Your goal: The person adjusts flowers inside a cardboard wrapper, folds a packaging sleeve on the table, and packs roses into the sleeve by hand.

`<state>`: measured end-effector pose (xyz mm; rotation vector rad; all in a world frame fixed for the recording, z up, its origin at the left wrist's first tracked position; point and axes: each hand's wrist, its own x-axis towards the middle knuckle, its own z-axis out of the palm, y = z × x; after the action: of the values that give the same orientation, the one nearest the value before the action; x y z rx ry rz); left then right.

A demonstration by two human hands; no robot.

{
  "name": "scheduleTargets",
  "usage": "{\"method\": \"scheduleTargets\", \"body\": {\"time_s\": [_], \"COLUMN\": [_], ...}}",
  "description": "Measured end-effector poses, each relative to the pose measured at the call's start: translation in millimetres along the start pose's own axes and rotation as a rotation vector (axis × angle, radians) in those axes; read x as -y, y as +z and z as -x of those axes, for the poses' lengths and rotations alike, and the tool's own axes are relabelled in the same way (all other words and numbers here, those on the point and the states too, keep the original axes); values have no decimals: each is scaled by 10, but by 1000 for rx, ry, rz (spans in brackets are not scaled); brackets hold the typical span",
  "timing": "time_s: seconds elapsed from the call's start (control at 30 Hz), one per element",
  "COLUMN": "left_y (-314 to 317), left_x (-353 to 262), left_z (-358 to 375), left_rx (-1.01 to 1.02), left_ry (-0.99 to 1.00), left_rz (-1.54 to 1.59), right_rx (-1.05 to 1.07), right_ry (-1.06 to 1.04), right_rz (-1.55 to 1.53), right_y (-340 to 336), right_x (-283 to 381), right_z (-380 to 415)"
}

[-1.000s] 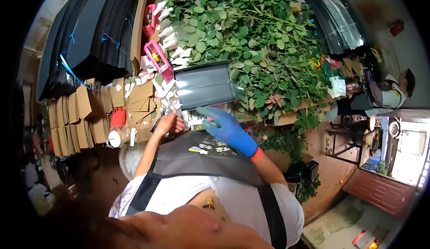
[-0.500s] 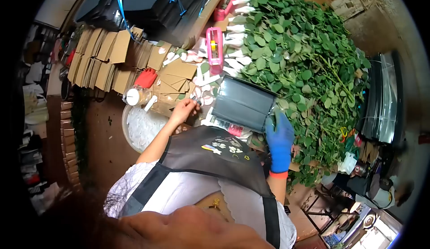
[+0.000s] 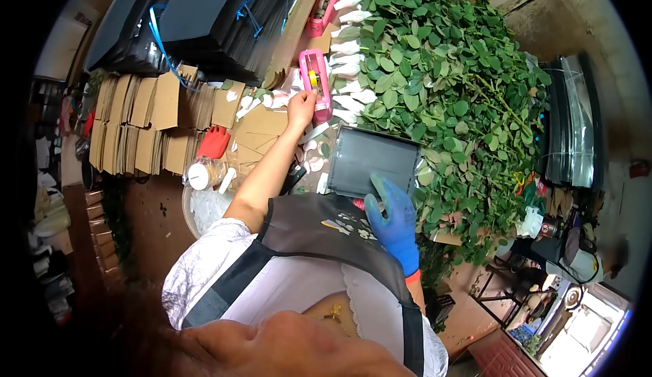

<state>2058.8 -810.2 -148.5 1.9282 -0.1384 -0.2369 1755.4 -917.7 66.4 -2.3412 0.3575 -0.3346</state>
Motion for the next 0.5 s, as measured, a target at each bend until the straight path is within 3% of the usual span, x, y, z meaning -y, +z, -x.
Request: {"method": "scheduleTargets", "body": {"time_s": [0.17, 0.3, 0.37, 0.43, 0.5], "left_y": [7, -103, -8, 50, -52], "left_x": [-143, -485, -266, -190, -275], "left_z": [107, 620, 773, 770, 715], "left_rx": [-138, 8, 37, -18, 106], "left_ry": [87, 50, 105, 144, 121], "left_rz": [-13, 4, -115, -485, -616], "right_rx": [4, -4, 8, 25, 16], "right_ry": [17, -14, 7, 39, 45], "right_rz": [16, 28, 15, 9, 6], "right_y": [-9, -36, -68, -137, -212], "right_x": [-96, -175, -189, -173, -224], "right_z": [94, 157, 158, 154, 178]}}
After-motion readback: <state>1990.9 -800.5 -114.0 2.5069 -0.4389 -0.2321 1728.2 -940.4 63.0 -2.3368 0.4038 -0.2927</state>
